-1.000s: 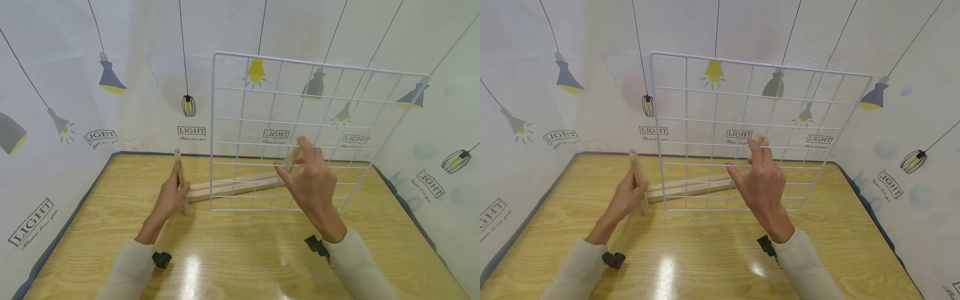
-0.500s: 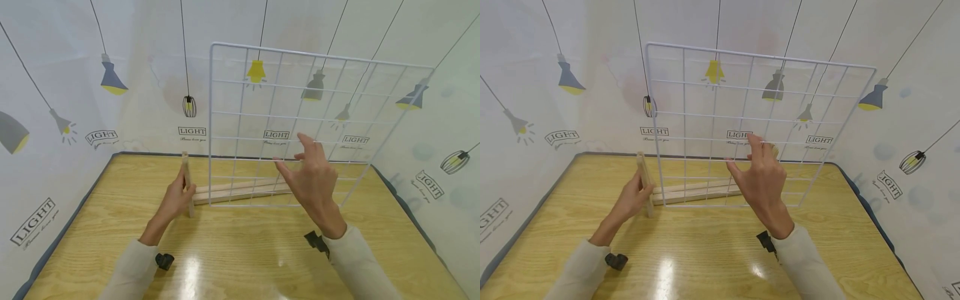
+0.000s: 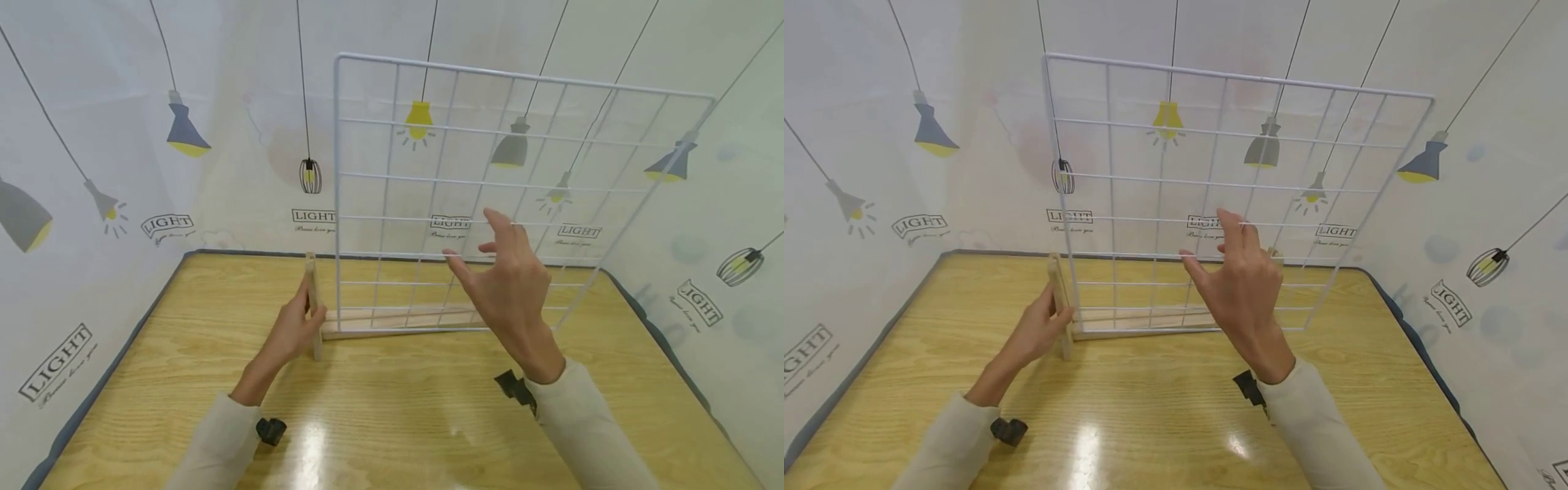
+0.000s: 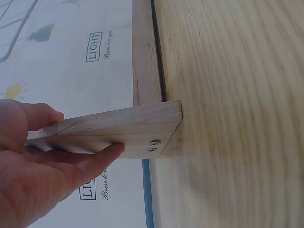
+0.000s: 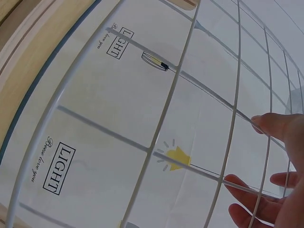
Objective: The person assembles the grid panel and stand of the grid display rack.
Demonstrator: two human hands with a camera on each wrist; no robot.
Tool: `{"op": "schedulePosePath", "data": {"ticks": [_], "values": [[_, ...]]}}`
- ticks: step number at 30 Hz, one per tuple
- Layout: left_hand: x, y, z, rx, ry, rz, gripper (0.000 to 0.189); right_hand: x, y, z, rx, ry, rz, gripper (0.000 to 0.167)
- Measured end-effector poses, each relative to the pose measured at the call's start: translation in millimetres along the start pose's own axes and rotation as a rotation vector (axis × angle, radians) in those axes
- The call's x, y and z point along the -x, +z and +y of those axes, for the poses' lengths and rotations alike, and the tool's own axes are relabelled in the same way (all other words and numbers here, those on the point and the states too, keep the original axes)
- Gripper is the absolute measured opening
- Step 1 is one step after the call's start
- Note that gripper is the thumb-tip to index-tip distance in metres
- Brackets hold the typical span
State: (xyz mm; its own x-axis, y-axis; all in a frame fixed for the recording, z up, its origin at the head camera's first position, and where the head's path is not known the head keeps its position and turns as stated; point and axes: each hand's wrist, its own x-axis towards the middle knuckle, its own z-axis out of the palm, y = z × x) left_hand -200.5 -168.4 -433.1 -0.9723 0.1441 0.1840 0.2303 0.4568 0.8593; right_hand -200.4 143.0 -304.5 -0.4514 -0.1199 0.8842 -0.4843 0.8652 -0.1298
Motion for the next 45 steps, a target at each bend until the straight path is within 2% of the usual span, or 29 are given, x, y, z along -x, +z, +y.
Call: {"op": "schedulePosePath", "data": {"ticks": [7,17,24,32,45], "values": [[-2.2,2.8,-0.5,-0.013,0.035,0.019,0.076,-10.8,1,-4,-0.006,-0.011,0.035,0.068],[1.1,2.7,0.1,-0.029,-0.005,0.014,0.075,-21.5,1,-8,-0.025,-0.011,0.060,0.068],[2.0,3.8,-0.6,-0.052,0.017,0.024,0.074,-29.5,1,-10,-0.002,-0.027,0.037,0.069],[0.6,3.1,0.4,-0.048,-0.009,-0.002,0.074,-40.8,4,-11,-0.005,-0.031,0.061,0.067],[1.2,2.4,0.6,-0.044,0.007,-0.008,0.075,-56.0,5,-15,-0.018,-0.041,0.071,0.065]]}}
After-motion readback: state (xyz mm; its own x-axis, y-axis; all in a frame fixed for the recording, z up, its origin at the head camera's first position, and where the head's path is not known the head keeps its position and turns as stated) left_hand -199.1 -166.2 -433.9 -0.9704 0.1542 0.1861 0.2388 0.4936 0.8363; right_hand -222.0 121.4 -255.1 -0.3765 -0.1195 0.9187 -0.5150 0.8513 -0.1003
